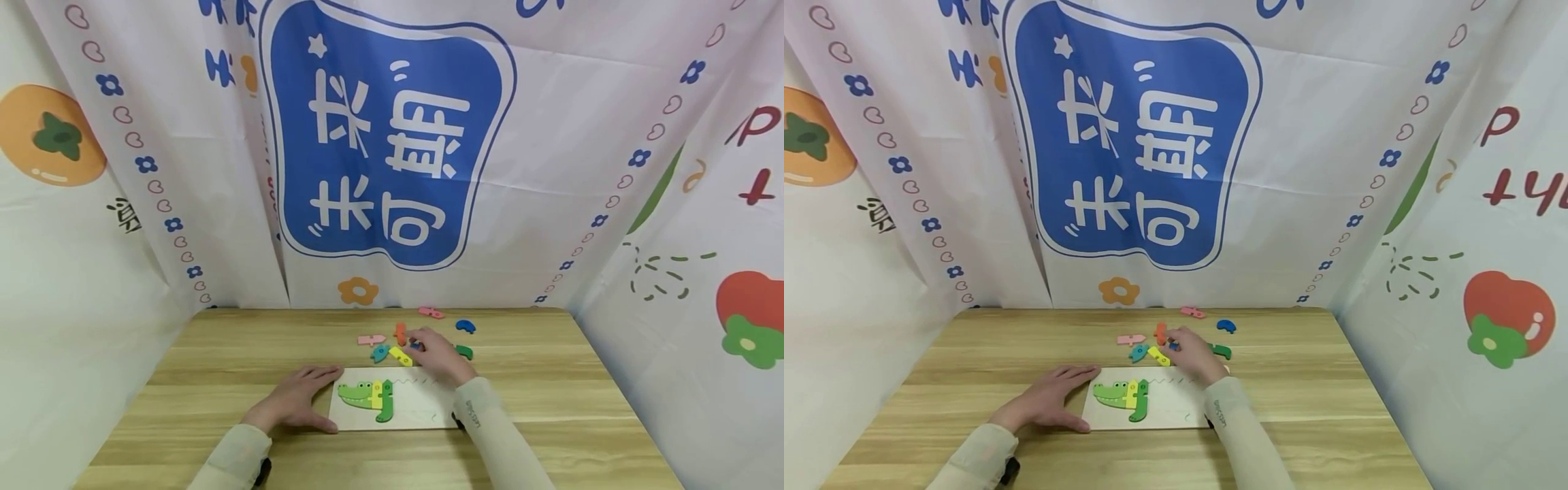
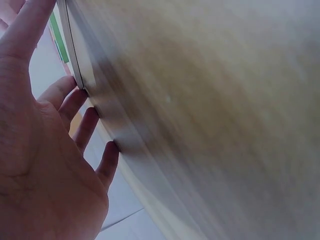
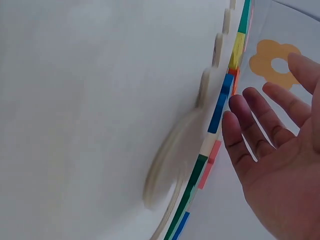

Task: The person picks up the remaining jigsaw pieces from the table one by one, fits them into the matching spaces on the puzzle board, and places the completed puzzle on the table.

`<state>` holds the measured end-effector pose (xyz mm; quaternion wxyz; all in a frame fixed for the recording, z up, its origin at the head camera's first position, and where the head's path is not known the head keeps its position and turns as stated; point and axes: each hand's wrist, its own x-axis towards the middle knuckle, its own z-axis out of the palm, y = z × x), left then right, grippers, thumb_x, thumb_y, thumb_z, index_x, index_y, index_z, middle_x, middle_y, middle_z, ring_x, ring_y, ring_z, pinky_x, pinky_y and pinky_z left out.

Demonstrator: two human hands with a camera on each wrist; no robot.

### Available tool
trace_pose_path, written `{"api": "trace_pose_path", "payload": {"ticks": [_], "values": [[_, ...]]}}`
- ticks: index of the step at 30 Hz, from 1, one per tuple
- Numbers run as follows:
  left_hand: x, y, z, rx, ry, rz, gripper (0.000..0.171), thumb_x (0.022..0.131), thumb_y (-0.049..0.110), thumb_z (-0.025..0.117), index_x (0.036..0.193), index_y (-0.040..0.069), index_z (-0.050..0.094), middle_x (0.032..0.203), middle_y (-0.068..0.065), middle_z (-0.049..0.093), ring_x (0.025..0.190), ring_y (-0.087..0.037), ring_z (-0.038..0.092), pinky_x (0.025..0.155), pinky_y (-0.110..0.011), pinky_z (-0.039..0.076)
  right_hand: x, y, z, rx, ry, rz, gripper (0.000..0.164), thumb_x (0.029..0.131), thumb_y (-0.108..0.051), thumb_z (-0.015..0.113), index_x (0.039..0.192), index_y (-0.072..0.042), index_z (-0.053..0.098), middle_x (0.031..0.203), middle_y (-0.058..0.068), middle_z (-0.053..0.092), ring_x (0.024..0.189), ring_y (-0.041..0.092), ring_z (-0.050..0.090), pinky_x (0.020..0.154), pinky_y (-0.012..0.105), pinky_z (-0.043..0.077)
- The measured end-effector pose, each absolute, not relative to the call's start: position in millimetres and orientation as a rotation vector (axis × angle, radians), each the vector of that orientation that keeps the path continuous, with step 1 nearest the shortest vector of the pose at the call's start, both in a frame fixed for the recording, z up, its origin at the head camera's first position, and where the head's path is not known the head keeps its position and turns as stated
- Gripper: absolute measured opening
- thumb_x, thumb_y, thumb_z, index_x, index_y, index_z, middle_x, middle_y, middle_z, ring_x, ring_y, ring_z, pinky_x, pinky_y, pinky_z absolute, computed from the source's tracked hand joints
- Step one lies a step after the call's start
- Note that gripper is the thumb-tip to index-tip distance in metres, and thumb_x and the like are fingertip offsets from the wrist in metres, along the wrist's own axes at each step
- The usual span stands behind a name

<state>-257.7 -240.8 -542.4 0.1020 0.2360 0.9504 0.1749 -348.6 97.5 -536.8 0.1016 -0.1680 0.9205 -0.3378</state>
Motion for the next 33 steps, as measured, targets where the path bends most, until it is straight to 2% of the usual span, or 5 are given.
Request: {"api": "trace_pose_path", "payload": {"ticks": [5, 14, 21, 33], "values": [[-258, -241, -541, 0.689, 2.802, 0.514, 0.113, 0.072, 0.074, 0.080, 0.161, 0.019, 0.039, 0.165, -0.007, 0.040, 0.148, -0.041, 0.037, 0.116, -0.070, 0.031, -348, 90, -542, -0.508, 2.692, -1.041, 0.044, 0.104, -0.037, 0.064, 0.143, -0.018, 0.063, 0.130, 0.000, 0.060, 0.102, 0.018, 0.057, 0.089, 0.039, 0.053], [-259, -241, -544, 0.679, 2.806, 0.510, 0.113, 0.072, 0.075, 0.079, 0.162, 0.021, 0.038, 0.165, -0.006, 0.040, 0.148, -0.039, 0.037, 0.117, -0.067, 0.032, -349, 82, -545, -0.507, 2.718, -1.000, 0.049, 0.095, -0.023, 0.077, 0.142, -0.015, 0.064, 0.115, 0.000, 0.061, 0.100, 0.019, 0.057, 0.094, 0.043, 0.053], [-258, -241, -545, 0.694, 2.810, 0.526, 0.112, 0.072, 0.074, 0.080, 0.161, 0.020, 0.040, 0.165, -0.006, 0.041, 0.148, -0.040, 0.038, 0.116, -0.069, 0.032, -347, 77, -543, -0.508, 2.772, -0.884, 0.046, 0.092, -0.017, 0.079, 0.137, -0.013, 0.068, 0.126, 0.004, 0.063, 0.115, 0.022, 0.060, 0.104, 0.046, 0.053], [-257, -240, -543, 0.692, 2.809, 0.509, 0.112, 0.073, 0.075, 0.079, 0.162, 0.019, 0.039, 0.165, -0.007, 0.040, 0.147, -0.040, 0.038, 0.115, -0.069, 0.033, -348, 73, -542, -0.444, 2.808, -0.868, 0.032, 0.090, -0.015, 0.081, 0.122, -0.009, 0.075, 0.113, 0.004, 0.063, 0.101, 0.021, 0.061, 0.096, 0.044, 0.056]]}}
